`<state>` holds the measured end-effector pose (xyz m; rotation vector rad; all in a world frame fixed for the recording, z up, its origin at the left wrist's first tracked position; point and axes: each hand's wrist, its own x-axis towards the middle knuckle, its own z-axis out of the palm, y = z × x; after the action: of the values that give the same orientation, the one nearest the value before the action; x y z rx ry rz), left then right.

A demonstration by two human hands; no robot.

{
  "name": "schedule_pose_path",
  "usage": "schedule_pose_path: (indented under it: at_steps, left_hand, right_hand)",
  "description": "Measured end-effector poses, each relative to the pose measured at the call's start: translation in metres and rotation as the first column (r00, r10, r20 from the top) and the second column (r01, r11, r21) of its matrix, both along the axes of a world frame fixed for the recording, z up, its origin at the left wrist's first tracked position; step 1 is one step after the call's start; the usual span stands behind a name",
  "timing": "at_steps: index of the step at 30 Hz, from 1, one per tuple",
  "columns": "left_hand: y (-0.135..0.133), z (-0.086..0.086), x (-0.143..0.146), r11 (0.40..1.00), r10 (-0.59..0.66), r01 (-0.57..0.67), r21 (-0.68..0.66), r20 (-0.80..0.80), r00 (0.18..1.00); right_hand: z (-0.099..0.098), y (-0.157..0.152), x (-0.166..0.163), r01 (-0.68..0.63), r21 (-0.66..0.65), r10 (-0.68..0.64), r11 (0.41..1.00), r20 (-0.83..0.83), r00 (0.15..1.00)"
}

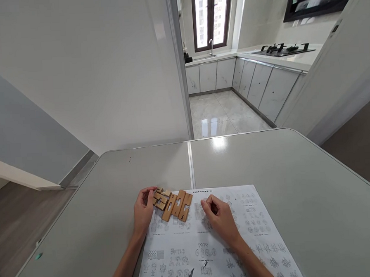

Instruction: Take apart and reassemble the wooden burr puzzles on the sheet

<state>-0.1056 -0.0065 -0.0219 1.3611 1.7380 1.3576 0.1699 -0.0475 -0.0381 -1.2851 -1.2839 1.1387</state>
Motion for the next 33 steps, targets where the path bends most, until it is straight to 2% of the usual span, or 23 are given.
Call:
schedule_pose_path:
  at_steps: [9,12,15,17,19,22,25,33]
  left_hand:
    - [-0.002,-0.002,0.000,0.999,-0.042,0.042,0.005,0.009,0.999]
    - [0.000,-0.003,-0.003,0.997,-0.082,0.081,-0.016,-0.054,0.995]
    - [0.004,0.005,-0.012,0.982,-0.190,0.184,-0.048,-0.185,0.964]
    - [0.006,0.016,-0.021,0.948,-0.318,0.305,-0.091,-0.315,0.894]
    - [0.007,0.029,-0.029,0.887,-0.457,0.434,-0.154,-0.417,0.785]
    - [0.005,0.045,-0.036,0.820,-0.556,0.527,-0.221,-0.520,0.648]
    - [0.004,0.053,-0.037,0.777,-0.610,0.560,-0.288,-0.564,0.556]
    - [0.009,0.063,-0.032,0.717,-0.676,0.570,-0.402,-0.600,0.427]
  right_hand:
    - [-0.003,-0.001,-0.001,-0.001,0.005,0.000,1.000,0.028,1.000]
    - [-0.003,-0.001,-0.001,0.002,0.017,-0.002,1.000,0.035,0.999]
    - [-0.003,0.000,-0.001,0.001,0.018,-0.002,1.000,0.033,0.999]
    - [-0.003,0.000,0.000,-0.003,0.012,0.003,1.000,0.034,0.999]
    - [-0.003,0.000,0.000,-0.005,0.013,0.005,1.000,0.043,0.999]
    - [-0.003,0.000,-0.001,0.002,0.019,-0.003,1.000,0.058,0.998]
    - [-0.003,-0.001,-0.001,0.001,0.017,-0.002,1.000,0.056,0.998]
    - [0.000,-0.001,-0.001,-0.006,-0.002,0.006,1.000,0.057,0.998]
